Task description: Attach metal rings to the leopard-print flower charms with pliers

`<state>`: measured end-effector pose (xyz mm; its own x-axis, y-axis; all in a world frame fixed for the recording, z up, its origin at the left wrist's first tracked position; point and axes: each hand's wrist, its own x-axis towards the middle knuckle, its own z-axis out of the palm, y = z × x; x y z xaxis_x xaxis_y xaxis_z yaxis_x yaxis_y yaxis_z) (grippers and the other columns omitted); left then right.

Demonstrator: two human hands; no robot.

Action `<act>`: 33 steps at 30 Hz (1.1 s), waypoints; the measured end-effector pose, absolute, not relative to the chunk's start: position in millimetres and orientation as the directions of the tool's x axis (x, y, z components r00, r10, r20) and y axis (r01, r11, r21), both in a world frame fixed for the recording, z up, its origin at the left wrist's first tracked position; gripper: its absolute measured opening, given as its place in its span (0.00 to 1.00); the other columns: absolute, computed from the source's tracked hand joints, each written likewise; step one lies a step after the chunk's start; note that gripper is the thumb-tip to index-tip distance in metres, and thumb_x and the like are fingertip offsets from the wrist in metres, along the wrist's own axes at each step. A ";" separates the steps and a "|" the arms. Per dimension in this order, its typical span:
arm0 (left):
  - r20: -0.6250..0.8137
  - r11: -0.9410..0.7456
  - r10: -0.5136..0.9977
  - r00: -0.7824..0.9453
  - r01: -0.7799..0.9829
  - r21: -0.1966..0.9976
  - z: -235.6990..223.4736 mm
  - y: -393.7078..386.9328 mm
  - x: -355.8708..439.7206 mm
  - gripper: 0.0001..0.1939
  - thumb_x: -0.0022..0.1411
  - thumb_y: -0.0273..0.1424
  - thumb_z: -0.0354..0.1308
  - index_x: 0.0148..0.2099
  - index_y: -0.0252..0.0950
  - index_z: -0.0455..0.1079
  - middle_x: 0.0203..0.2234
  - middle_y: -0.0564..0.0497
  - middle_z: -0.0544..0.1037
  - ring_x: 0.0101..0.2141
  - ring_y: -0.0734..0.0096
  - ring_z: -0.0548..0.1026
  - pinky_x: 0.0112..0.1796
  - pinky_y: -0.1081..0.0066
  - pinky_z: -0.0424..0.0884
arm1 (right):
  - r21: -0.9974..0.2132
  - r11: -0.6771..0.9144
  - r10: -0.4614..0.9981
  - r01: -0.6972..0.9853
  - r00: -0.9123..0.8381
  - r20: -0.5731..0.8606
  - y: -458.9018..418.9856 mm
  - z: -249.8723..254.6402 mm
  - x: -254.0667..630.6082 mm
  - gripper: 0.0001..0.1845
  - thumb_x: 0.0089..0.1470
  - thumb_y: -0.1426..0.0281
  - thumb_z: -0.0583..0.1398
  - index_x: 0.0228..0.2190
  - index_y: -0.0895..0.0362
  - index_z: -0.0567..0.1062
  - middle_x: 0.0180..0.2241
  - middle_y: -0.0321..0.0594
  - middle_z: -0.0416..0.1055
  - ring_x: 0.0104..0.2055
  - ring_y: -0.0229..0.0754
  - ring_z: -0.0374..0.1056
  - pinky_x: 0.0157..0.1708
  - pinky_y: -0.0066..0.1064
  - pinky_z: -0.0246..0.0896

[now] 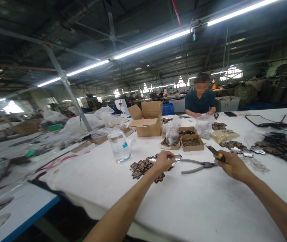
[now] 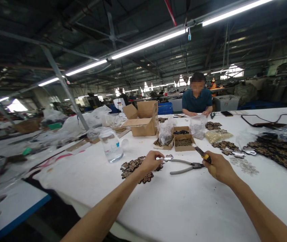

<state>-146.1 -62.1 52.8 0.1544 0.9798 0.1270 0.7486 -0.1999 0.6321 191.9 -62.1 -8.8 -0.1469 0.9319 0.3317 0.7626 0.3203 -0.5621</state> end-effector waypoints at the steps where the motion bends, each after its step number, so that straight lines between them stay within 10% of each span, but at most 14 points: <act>1: 0.149 -0.183 0.982 0.116 0.787 0.590 56.2 -60.7 -165.2 0.12 0.53 0.28 0.59 0.39 0.32 0.80 0.32 0.46 0.81 0.34 0.66 0.76 0.36 0.71 0.69 | -0.551 0.321 0.933 0.770 -0.155 0.326 -63.5 -7.6 190.6 0.08 0.54 0.62 0.57 0.34 0.53 0.72 0.28 0.38 0.73 0.31 0.45 0.67 0.31 0.30 0.53; 14: 0.229 -0.106 0.973 0.040 0.954 0.281 33.9 -13.6 -173.2 0.15 0.52 0.40 0.62 0.39 0.36 0.77 0.41 0.42 0.78 0.44 0.57 0.73 0.47 0.65 0.66 | -0.420 0.342 0.937 0.841 -0.272 0.219 -81.0 2.6 174.8 0.09 0.52 0.68 0.60 0.38 0.52 0.74 0.37 0.41 0.74 0.37 0.45 0.68 0.31 0.29 0.49; 25: 0.073 -0.210 0.976 0.204 0.813 0.544 8.2 37.2 -152.6 0.22 0.29 0.33 0.73 0.30 0.35 0.73 0.24 0.53 0.72 0.29 0.66 0.70 0.31 0.72 0.63 | -0.363 0.440 0.898 0.822 -0.407 0.167 -90.6 0.6 163.9 0.17 0.46 0.75 0.60 0.39 0.51 0.75 0.36 0.40 0.74 0.39 0.47 0.68 0.35 0.32 0.51; 33: 0.145 -0.271 0.948 0.284 0.479 0.835 7.1 30.6 -175.1 0.17 0.43 0.35 0.68 0.35 0.31 0.74 0.25 0.54 0.70 0.27 0.74 0.66 0.30 0.74 0.61 | -0.384 0.471 0.881 0.794 -0.446 0.158 -96.4 -2.2 150.3 0.28 0.37 0.80 0.58 0.43 0.49 0.75 0.38 0.39 0.75 0.39 0.47 0.69 0.37 0.32 0.52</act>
<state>-175.1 30.6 7.1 0.2836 0.9479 0.1455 0.4790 -0.2714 0.8348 150.3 -96.4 -2.2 -0.4456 0.8812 0.1580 0.7944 0.4706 -0.3840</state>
